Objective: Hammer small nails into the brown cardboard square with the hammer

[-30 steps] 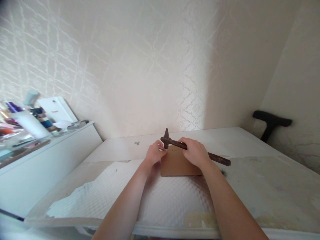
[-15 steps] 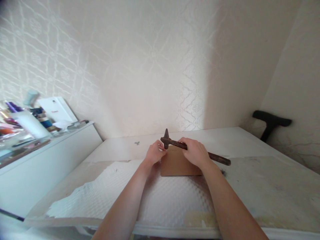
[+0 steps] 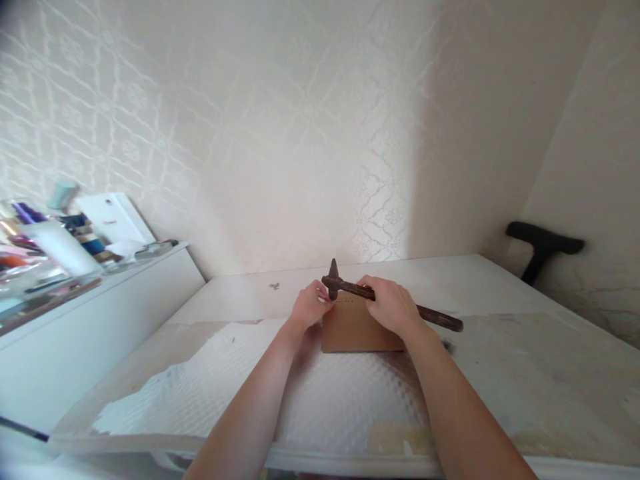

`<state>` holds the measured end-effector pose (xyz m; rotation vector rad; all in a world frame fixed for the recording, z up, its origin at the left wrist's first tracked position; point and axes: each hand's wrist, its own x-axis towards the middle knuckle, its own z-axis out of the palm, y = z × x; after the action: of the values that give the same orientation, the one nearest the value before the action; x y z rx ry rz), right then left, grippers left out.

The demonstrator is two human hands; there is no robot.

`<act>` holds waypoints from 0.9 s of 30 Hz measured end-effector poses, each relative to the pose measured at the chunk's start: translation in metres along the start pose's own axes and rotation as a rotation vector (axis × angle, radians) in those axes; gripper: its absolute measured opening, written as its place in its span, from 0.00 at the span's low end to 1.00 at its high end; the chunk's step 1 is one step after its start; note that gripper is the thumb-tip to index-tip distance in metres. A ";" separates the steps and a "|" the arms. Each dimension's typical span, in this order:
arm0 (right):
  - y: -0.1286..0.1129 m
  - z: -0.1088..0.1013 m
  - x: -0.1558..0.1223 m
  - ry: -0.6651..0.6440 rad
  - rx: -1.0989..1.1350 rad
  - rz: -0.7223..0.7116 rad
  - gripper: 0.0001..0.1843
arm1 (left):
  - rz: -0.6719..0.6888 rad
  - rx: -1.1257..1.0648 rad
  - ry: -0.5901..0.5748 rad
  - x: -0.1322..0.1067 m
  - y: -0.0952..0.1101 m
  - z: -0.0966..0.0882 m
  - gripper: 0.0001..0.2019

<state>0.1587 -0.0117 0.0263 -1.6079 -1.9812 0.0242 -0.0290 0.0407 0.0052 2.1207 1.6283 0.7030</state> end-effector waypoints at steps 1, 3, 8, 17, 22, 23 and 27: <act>0.000 0.000 0.000 -0.003 -0.001 -0.004 0.22 | 0.000 0.003 -0.001 0.000 0.000 0.000 0.09; 0.001 0.001 0.000 0.010 -0.010 -0.003 0.22 | -0.013 0.015 0.001 0.000 0.001 0.000 0.09; 0.002 0.002 0.000 0.014 -0.019 -0.007 0.21 | -0.005 0.025 -0.006 0.000 0.001 0.000 0.09; 0.001 0.001 0.000 0.006 -0.020 -0.004 0.21 | -0.038 -0.005 -0.018 -0.001 0.002 -0.002 0.10; 0.000 0.001 0.000 0.016 -0.014 0.005 0.20 | -0.075 -0.035 -0.009 -0.001 0.000 -0.003 0.10; -0.001 0.000 0.000 0.007 -0.014 0.003 0.21 | -0.077 -0.047 -0.016 0.000 0.000 -0.003 0.10; -0.002 -0.001 -0.001 0.019 -0.008 0.007 0.21 | -0.104 -0.110 -0.051 0.002 -0.003 -0.002 0.10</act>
<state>0.1576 -0.0131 0.0276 -1.6144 -1.9638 0.0035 -0.0316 0.0434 0.0053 1.9469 1.6217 0.6834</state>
